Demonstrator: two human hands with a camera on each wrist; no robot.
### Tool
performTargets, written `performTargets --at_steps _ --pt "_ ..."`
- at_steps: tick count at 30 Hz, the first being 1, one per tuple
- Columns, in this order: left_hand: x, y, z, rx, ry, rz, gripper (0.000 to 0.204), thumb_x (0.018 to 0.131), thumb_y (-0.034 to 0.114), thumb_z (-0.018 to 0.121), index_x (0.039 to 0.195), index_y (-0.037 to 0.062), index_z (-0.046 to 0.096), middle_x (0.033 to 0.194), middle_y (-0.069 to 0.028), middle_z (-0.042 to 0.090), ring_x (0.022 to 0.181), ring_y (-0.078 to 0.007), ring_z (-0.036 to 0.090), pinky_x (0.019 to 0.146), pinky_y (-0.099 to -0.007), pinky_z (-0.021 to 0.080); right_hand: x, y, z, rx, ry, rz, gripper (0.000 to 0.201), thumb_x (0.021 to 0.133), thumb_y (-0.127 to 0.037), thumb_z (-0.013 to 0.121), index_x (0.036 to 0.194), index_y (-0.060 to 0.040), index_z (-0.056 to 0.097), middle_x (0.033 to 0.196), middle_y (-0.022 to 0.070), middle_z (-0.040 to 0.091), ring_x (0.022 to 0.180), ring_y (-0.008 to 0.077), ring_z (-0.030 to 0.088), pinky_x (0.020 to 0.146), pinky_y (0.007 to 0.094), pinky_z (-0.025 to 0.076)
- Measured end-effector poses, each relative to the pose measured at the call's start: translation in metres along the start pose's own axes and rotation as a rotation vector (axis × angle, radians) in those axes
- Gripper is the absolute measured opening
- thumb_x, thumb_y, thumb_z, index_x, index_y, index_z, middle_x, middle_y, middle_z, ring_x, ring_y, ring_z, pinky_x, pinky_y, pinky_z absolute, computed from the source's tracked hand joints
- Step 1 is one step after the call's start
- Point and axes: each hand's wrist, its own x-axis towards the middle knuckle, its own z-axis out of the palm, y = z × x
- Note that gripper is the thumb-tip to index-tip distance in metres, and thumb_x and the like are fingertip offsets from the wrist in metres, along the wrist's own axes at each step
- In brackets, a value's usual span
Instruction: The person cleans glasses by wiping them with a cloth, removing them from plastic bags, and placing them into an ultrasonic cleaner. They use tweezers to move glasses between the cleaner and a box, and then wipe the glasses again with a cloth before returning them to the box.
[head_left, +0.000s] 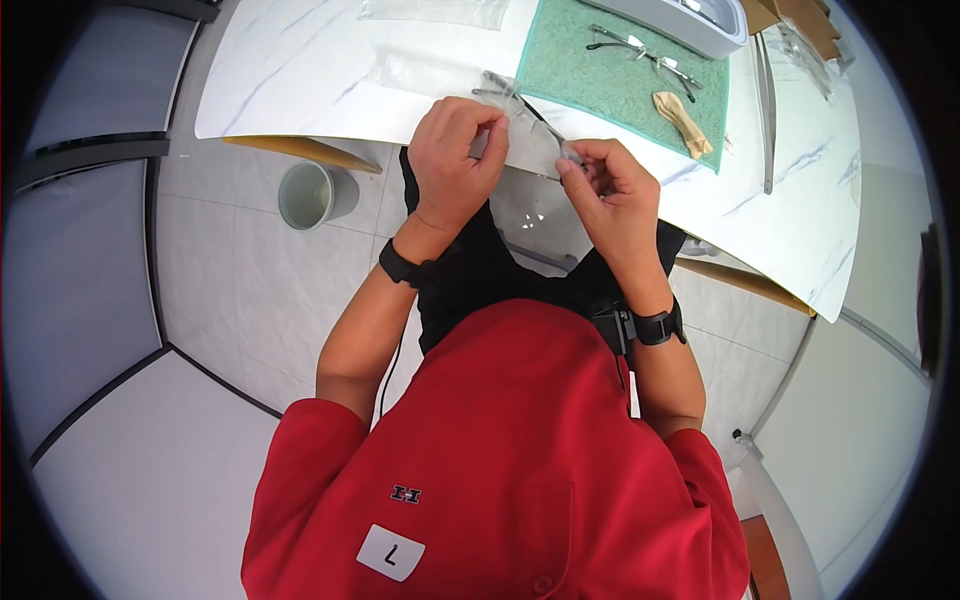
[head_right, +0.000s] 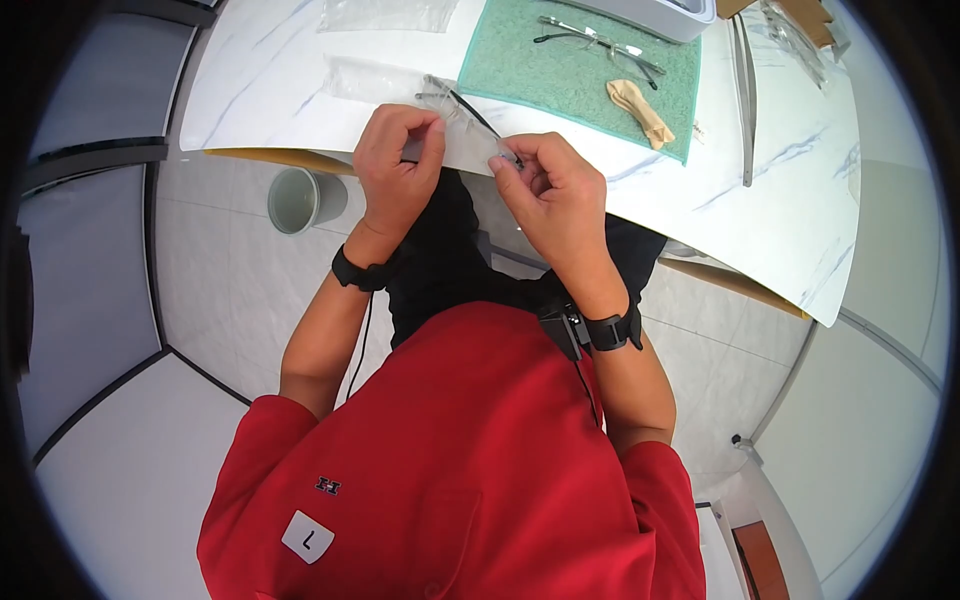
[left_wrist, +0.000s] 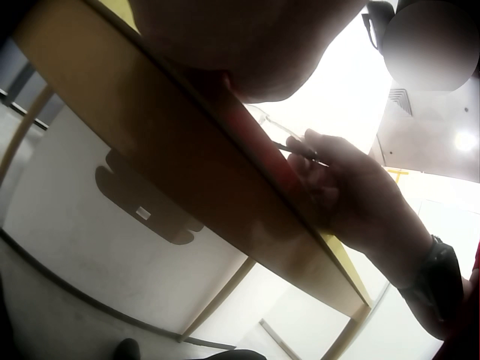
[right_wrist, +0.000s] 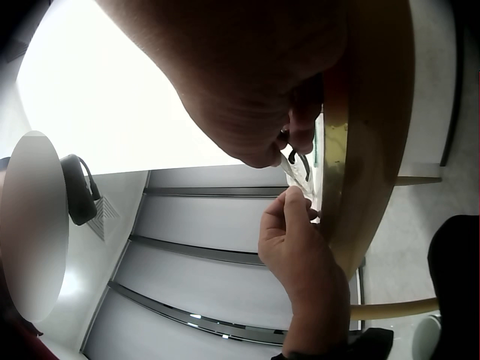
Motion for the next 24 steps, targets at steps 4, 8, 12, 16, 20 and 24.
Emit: performTargets --at_steps 4,8,12,16,20,24 --pt "-0.0007 -0.0004 0.0003 0.001 0.004 0.003 0.011 0.080 0.003 0.073 0.084 0.0070 0.064 0.080 -0.0053 0.062 0.071 -0.0239 0.061 0.062 -0.0343 0.048 0.0000 -0.0009 0.0003 -0.024 0.003 -0.009 0.017 0.084 -0.009 0.079 0.098 -0.0038 0.071 0.066 -0.0001 0.058 0.055 0.0062 0.051 0.052 0.0221 0.042" --pt "-0.0014 -0.0023 0.0004 0.014 0.004 0.019 0.011 0.079 0.004 0.073 0.084 0.0076 0.064 0.080 -0.0047 0.063 0.072 -0.0237 0.061 0.062 -0.0344 0.047 -0.0002 -0.0024 0.0012 -0.045 0.005 -0.021 0.017 0.083 -0.009 0.079 0.098 -0.0039 0.071 0.067 0.0005 0.059 0.056 0.0066 0.052 0.051 0.0225 0.042" --pt "-0.0019 -0.0019 -0.0009 0.024 -0.009 0.030 0.011 0.081 0.001 0.073 0.086 0.0058 0.065 0.083 -0.0066 0.064 0.072 -0.0235 0.062 0.063 -0.0329 0.050 0.0000 -0.0034 0.0025 -0.071 0.014 -0.053 0.017 0.083 -0.008 0.079 0.097 -0.0037 0.071 0.070 0.0019 0.060 0.056 0.0072 0.053 0.051 0.0230 0.043" --pt "-0.0028 -0.0018 -0.0013 0.028 -0.017 0.027 0.011 0.081 -0.001 0.073 0.087 0.0050 0.066 0.085 -0.0074 0.065 0.073 -0.0234 0.063 0.064 -0.0323 0.051 -0.0002 -0.0037 0.0033 -0.079 0.011 -0.061 0.016 0.083 -0.008 0.079 0.096 -0.0036 0.070 0.073 0.0031 0.062 0.057 0.0080 0.054 0.051 0.0233 0.043" --pt "-0.0031 -0.0025 -0.0002 0.042 -0.009 0.044 0.011 0.080 -0.001 0.073 0.087 0.0053 0.066 0.085 -0.0070 0.066 0.074 -0.0231 0.063 0.064 -0.0322 0.051 -0.0001 -0.0051 0.0037 -0.099 0.007 -0.063 0.016 0.083 -0.008 0.079 0.095 -0.0038 0.070 0.074 0.0033 0.063 0.057 0.0085 0.056 0.050 0.0232 0.043" --pt "-0.0041 -0.0042 0.0002 0.042 -0.002 0.060 0.012 0.079 -0.001 0.074 0.087 0.0056 0.067 0.085 -0.0062 0.066 0.074 -0.0230 0.063 0.064 -0.0325 0.051 0.0003 -0.0059 0.0059 -0.109 0.017 -0.068 0.016 0.082 -0.007 0.079 0.095 -0.0040 0.070 0.075 0.0033 0.063 0.057 0.0087 0.056 0.050 0.0229 0.043"
